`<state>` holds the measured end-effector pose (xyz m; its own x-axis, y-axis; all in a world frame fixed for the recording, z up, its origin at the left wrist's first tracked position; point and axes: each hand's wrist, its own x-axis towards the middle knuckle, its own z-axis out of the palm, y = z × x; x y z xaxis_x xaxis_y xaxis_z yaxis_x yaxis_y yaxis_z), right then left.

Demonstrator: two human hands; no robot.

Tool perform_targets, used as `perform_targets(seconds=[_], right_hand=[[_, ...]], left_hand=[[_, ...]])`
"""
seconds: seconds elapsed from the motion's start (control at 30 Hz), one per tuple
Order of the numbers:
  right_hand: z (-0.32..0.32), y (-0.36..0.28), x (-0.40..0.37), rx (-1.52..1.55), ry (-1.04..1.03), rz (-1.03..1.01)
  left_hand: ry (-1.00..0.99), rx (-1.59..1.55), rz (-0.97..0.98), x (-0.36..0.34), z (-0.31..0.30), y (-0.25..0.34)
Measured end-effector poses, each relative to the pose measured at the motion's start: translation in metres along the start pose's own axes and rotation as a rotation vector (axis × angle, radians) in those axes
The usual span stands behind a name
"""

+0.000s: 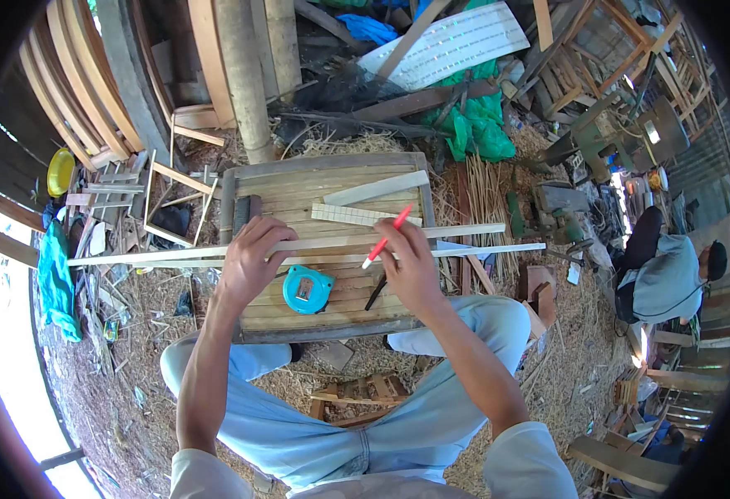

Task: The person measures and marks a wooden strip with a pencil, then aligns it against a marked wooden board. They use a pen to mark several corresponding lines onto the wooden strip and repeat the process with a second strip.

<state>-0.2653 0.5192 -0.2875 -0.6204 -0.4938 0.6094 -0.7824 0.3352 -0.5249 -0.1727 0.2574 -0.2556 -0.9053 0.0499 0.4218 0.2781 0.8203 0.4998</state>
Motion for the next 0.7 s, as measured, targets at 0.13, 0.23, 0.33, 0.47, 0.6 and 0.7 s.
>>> perform_targets(seconds=[0.13, 0.23, 0.33, 0.47, 0.6, 0.7], right_hand=[[-0.009, 0.012, -0.003, 0.041, 0.011, 0.051], [-0.016, 0.015, 0.0, 0.089, -0.024, 0.099], [-0.025, 0.008, 0.003, 0.052, -0.067, 0.087], [-0.025, 0.01, 0.008, 0.003, -0.057, -0.046], [-0.022, 0.01, 0.009, 0.0, -0.098, -0.059], [-0.015, 0.022, 0.006, -0.007, -0.087, 0.0]], left_hand=[[0.037, -0.004, 0.019, 0.001, -0.007, -0.002], [0.047, -0.009, 0.027, 0.0, -0.008, -0.002], [0.046, 0.037, 0.005, 0.0, -0.011, 0.002], [-0.008, 0.069, -0.027, 0.001, -0.018, 0.005], [-0.072, 0.021, -0.07, -0.002, -0.016, -0.004], [-0.053, 0.025, -0.001, 0.002, -0.006, -0.01]])
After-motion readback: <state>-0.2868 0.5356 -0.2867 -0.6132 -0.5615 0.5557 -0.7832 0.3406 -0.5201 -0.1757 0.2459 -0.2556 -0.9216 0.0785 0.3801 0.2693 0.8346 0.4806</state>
